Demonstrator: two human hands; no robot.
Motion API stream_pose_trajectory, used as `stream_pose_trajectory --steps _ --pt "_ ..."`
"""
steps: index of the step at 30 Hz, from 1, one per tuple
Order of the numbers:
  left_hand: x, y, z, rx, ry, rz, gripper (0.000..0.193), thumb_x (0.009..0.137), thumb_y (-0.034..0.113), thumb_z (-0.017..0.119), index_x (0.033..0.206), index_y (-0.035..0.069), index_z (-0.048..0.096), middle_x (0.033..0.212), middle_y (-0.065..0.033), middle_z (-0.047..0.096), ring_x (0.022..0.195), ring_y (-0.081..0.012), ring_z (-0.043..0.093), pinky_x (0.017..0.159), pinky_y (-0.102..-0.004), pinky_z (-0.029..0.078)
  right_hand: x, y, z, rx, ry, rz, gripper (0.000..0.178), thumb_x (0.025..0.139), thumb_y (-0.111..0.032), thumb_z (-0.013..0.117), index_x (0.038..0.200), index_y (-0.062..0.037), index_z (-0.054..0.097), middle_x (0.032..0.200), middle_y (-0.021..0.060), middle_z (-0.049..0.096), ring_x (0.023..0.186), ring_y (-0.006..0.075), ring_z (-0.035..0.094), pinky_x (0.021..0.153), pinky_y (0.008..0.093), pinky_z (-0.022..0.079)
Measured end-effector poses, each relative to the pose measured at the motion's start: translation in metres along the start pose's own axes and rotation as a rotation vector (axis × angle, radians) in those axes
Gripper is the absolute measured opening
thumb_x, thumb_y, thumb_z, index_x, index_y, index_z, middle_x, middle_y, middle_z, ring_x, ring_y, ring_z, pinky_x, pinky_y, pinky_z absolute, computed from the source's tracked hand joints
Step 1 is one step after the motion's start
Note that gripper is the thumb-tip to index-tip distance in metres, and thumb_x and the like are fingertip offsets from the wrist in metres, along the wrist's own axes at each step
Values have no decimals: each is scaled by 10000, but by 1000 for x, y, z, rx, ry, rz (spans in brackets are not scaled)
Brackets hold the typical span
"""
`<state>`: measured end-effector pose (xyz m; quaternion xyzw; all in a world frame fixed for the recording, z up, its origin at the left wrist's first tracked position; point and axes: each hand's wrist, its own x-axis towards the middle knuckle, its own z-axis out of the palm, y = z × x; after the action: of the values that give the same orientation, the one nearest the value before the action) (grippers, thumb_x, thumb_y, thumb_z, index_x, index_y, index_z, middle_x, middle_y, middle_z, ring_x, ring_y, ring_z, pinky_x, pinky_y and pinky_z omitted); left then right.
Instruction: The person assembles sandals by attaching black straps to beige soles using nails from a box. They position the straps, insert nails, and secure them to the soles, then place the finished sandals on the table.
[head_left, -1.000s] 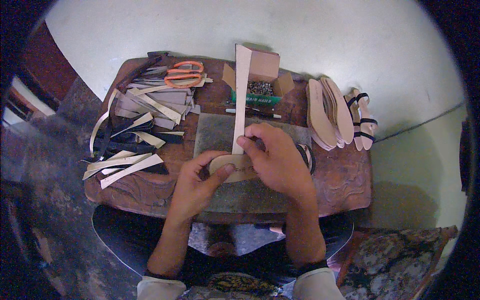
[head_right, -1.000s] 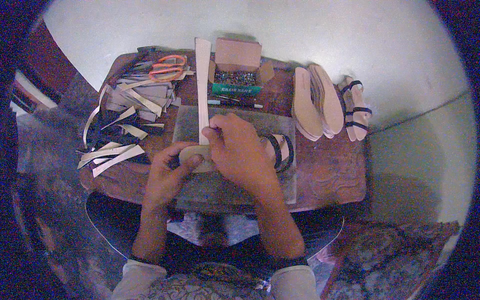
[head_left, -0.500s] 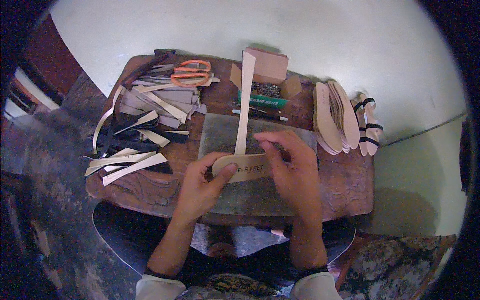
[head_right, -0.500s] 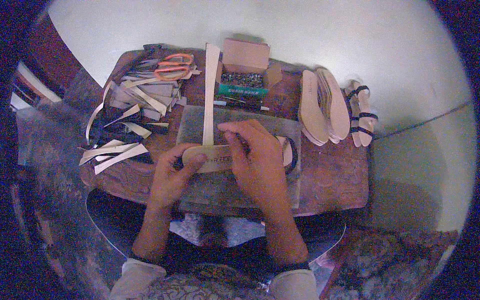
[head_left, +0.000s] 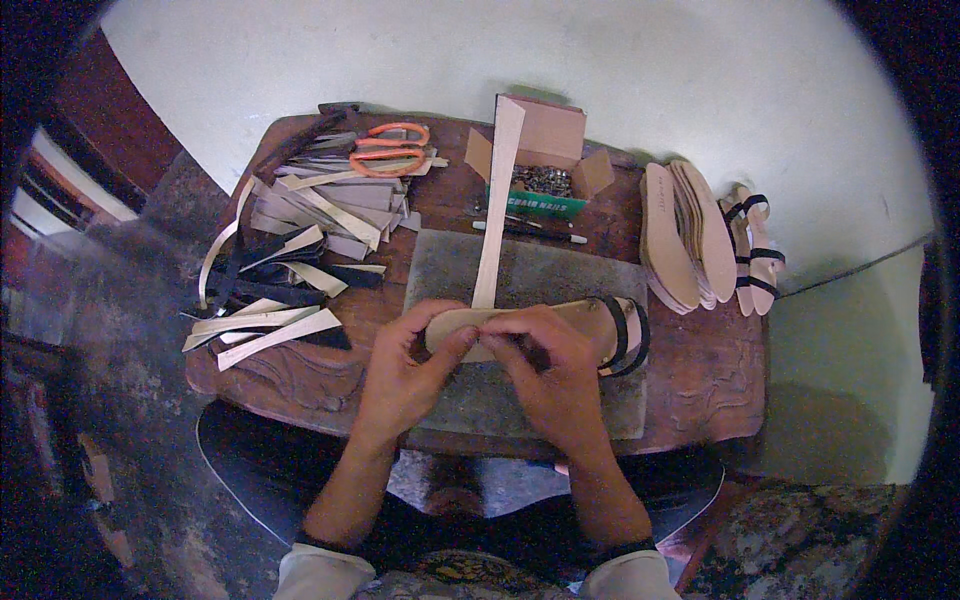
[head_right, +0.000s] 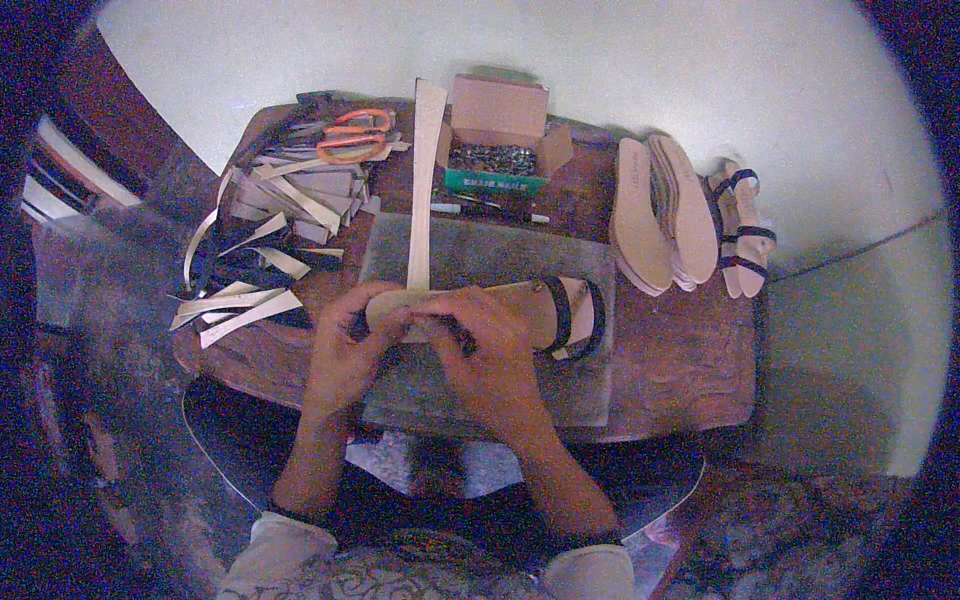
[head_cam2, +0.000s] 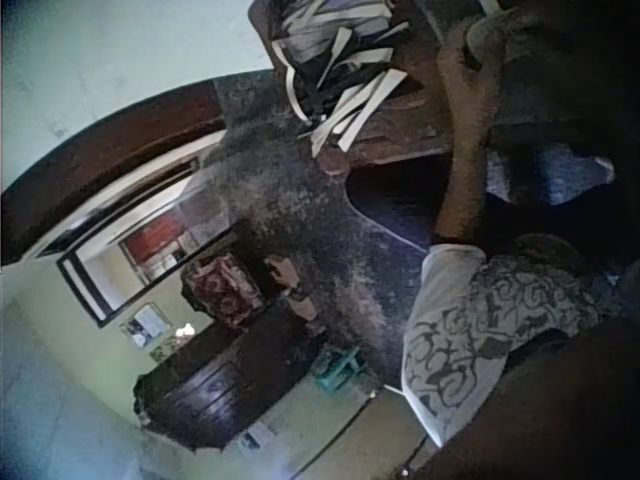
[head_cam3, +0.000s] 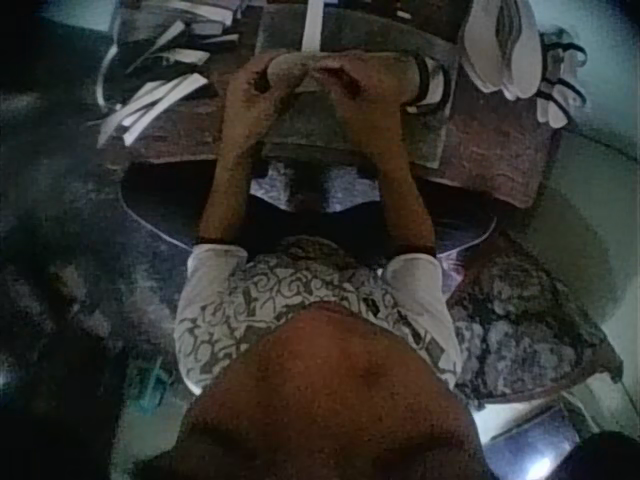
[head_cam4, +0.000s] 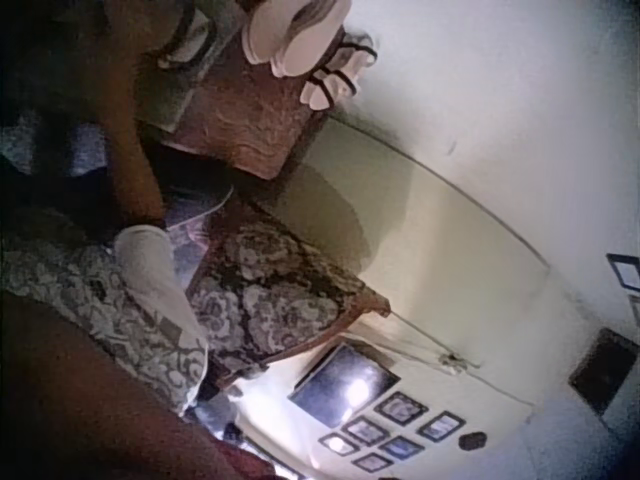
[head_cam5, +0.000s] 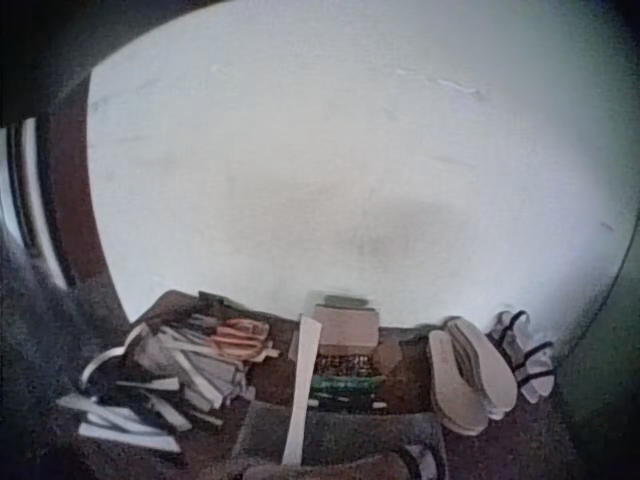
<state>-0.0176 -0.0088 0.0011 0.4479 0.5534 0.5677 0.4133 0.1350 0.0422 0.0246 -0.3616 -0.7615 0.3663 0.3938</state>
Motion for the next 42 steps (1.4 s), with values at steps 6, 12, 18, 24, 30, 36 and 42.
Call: stream_pose_trajectory --steps 6,12,18,24,30,36,42 --pt "0 -4 1 -43 -4 -31 204 885 109 644 1062 10 622 924 -33 658 845 -90 594 722 -234 484 2 -7 2 -40 2 69 125 781 -55 684 903 -52 661 864 122 642 826 300 630 736 374 498" --pt "2 -5 0 -20 -17 -8 213 876 108 655 1063 12 625 941 -41 663 858 -97 601 739 -239 487 1 -2 4 -88 49 14 118 781 -58 686 896 -54 661 855 123 631 816 301 624 718 372 494" --pt "2 -10 3 -62 24 16 217 872 110 660 1065 17 625 942 -45 659 856 -97 599 731 -243 491 2 -1 4 -58 39 57 112 793 -34 695 901 -43 672 832 48 595 705 125 548 616 243 422" --pt "2 -6 3 -30 36 12 205 871 109 660 1051 18 622 914 -36 648 839 -92 591 711 -240 487 1 2 4 -70 55 81 105 798 -55 698 898 -36 672 809 47 592 690 116 540 605 242 415" --pt "3 -10 2 -19 26 15 201 870 116 659 1040 16 619 910 -35 644 824 -92 585 693 -239 481 2 3 3 -77 41 81 116 796 -56 703 905 -34 667 808 46 592 678 112 531 598 239 413" --pt "3 -11 3 -7 39 10 217 875 128 657 1056 16 611 911 -39 641 831 -94 581 684 -236 480 2 -1 6 24 55 301 290 795 -73 708 1074 -50 631 832 40 584 713 129 539 634 251 431" --pt "3 -8 2 -7 35 36 219 874 121 657 1061 17 614 924 -45 645 848 -100 582 706 -242 480 5 4 2 -35 -19 188 365 788 -118 714 1136 -58 618 854 101 612 765 221 597 687 327 473"
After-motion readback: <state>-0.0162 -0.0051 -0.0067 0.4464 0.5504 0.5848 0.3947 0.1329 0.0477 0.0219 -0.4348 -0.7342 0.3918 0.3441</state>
